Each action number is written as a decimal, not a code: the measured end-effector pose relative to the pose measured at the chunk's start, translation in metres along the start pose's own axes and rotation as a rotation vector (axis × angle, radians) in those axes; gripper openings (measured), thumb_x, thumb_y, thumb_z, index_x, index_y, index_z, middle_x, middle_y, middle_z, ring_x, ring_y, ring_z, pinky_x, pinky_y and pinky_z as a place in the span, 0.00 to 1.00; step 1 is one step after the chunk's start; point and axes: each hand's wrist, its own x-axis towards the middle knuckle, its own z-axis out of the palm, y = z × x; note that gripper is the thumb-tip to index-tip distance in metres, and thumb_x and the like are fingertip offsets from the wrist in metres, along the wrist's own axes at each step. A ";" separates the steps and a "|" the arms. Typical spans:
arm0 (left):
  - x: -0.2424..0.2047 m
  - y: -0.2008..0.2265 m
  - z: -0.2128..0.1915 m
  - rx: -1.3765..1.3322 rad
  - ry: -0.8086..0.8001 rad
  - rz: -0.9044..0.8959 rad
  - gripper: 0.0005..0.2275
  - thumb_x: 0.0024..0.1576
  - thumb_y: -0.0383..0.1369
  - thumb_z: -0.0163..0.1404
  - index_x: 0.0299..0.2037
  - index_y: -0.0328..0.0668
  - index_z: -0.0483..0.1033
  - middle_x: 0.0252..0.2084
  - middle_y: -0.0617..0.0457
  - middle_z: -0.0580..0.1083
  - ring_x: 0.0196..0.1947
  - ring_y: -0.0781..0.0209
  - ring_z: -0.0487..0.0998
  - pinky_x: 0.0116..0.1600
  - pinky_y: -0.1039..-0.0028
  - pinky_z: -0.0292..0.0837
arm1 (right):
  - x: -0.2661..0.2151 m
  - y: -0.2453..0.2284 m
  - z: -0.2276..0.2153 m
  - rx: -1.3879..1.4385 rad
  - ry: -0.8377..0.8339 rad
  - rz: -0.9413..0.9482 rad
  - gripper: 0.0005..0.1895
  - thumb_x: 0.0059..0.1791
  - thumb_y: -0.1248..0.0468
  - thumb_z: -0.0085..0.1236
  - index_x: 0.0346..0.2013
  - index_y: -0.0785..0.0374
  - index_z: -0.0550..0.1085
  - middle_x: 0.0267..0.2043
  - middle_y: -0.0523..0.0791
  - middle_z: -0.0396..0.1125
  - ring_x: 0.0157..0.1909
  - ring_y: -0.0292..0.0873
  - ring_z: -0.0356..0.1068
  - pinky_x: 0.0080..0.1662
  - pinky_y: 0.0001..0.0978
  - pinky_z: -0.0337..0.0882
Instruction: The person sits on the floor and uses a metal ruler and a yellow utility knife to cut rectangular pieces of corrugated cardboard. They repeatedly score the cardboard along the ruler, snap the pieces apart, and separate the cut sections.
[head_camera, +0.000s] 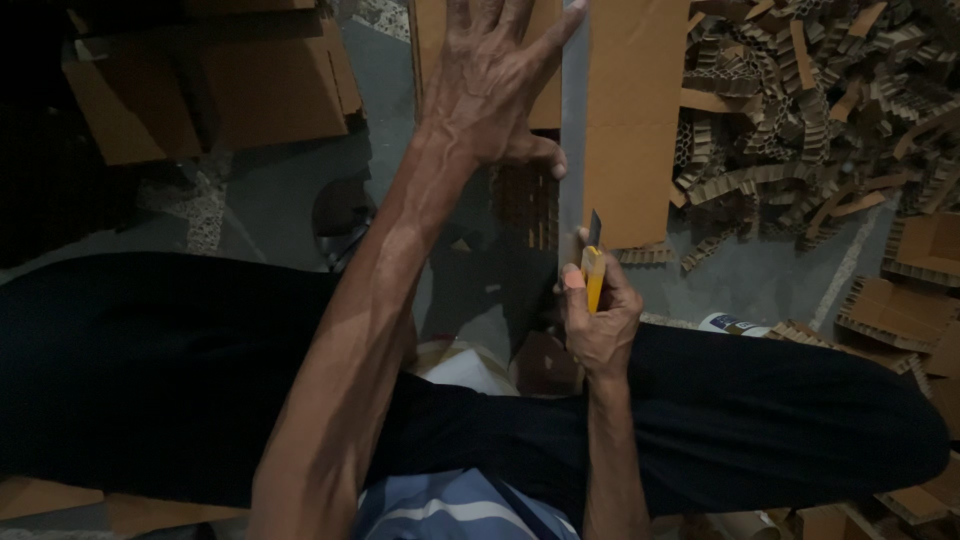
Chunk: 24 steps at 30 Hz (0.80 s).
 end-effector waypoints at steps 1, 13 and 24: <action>0.000 0.000 0.001 0.009 0.015 0.008 0.70 0.20 0.80 0.59 0.79 0.61 0.49 0.78 0.35 0.48 0.77 0.31 0.44 0.78 0.39 0.26 | 0.000 0.000 0.000 0.007 -0.002 0.000 0.21 0.56 0.61 0.55 0.63 0.61 0.71 0.27 0.39 0.68 0.23 0.27 0.64 0.25 0.20 0.65; 0.001 0.001 0.000 0.010 0.041 0.014 0.71 0.17 0.77 0.62 0.77 0.59 0.50 0.76 0.35 0.52 0.76 0.32 0.49 0.78 0.39 0.33 | 0.001 0.000 -0.002 -0.014 -0.020 -0.054 0.21 0.57 0.61 0.55 0.65 0.61 0.70 0.29 0.39 0.69 0.28 0.29 0.68 0.29 0.21 0.69; 0.000 0.000 0.007 0.038 0.096 0.016 0.70 0.16 0.74 0.65 0.76 0.60 0.51 0.74 0.38 0.56 0.73 0.33 0.54 0.76 0.41 0.41 | 0.002 -0.001 -0.002 -0.023 -0.012 -0.043 0.20 0.57 0.61 0.55 0.63 0.62 0.72 0.27 0.38 0.68 0.25 0.27 0.65 0.28 0.20 0.65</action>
